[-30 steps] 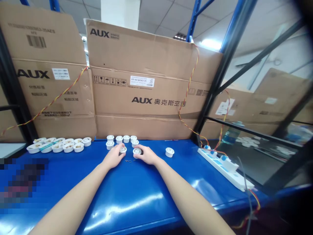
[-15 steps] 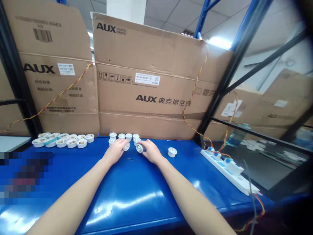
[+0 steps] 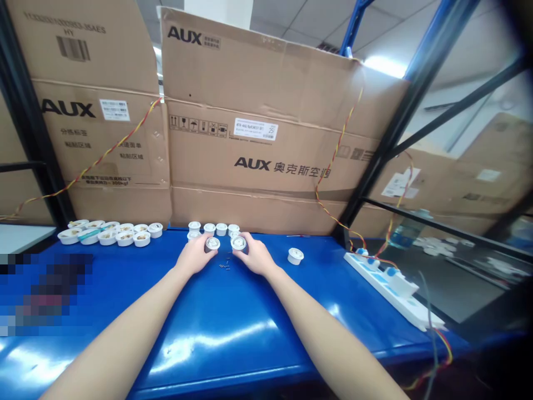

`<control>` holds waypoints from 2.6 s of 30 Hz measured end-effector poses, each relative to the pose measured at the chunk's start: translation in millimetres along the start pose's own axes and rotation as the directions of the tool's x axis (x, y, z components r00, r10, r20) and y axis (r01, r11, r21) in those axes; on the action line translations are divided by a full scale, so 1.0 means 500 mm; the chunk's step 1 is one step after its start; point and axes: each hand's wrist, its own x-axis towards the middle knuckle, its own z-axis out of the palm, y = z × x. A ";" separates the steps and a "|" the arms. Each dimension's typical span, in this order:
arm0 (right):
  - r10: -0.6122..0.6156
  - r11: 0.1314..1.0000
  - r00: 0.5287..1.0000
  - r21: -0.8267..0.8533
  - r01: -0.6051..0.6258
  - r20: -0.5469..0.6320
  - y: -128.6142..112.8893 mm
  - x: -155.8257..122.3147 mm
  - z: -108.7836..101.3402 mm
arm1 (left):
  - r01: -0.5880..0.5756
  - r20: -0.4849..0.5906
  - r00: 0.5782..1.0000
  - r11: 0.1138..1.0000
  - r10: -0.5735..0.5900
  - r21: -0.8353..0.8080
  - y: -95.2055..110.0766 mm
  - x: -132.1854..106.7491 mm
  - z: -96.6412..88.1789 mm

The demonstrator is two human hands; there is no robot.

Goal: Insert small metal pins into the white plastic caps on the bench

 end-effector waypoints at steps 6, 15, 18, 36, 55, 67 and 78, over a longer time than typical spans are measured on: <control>0.029 0.978 0.996 0.202 -0.046 0.083 -0.008 0.029 0.033 | 0.120 0.042 0.992 0.993 -0.120 -0.004 -0.011 -0.001 0.005; -0.014 0.986 0.985 0.166 -0.015 0.171 -0.001 0.007 0.030 | 0.146 0.053 0.988 0.989 -0.148 0.031 -0.002 -0.005 -0.004; -0.042 0.972 0.993 0.236 0.015 0.110 -0.007 0.017 0.022 | 0.149 0.030 0.988 0.986 -0.151 0.072 0.002 -0.002 -0.008; -0.033 0.953 0.982 -0.291 0.087 0.187 -0.048 0.037 0.038 | 0.113 0.116 0.983 0.962 -0.146 0.250 -0.003 -0.004 -0.016; -0.226 0.960 0.961 -0.130 0.247 0.158 -0.011 0.055 0.049 | 0.007 0.132 0.991 0.994 -0.021 0.109 -0.020 0.011 0.016; -0.083 0.979 0.997 -0.190 0.080 -0.008 -0.013 0.050 0.005 | 0.285 -0.263 0.931 0.955 -0.255 0.085 -0.039 0.012 -0.012; 0.727 0.646 0.683 -0.265 -0.715 -0.072 0.168 0.017 -0.094 | 0.374 0.067 0.927 0.914 -0.368 -0.156 -0.103 0.056 0.004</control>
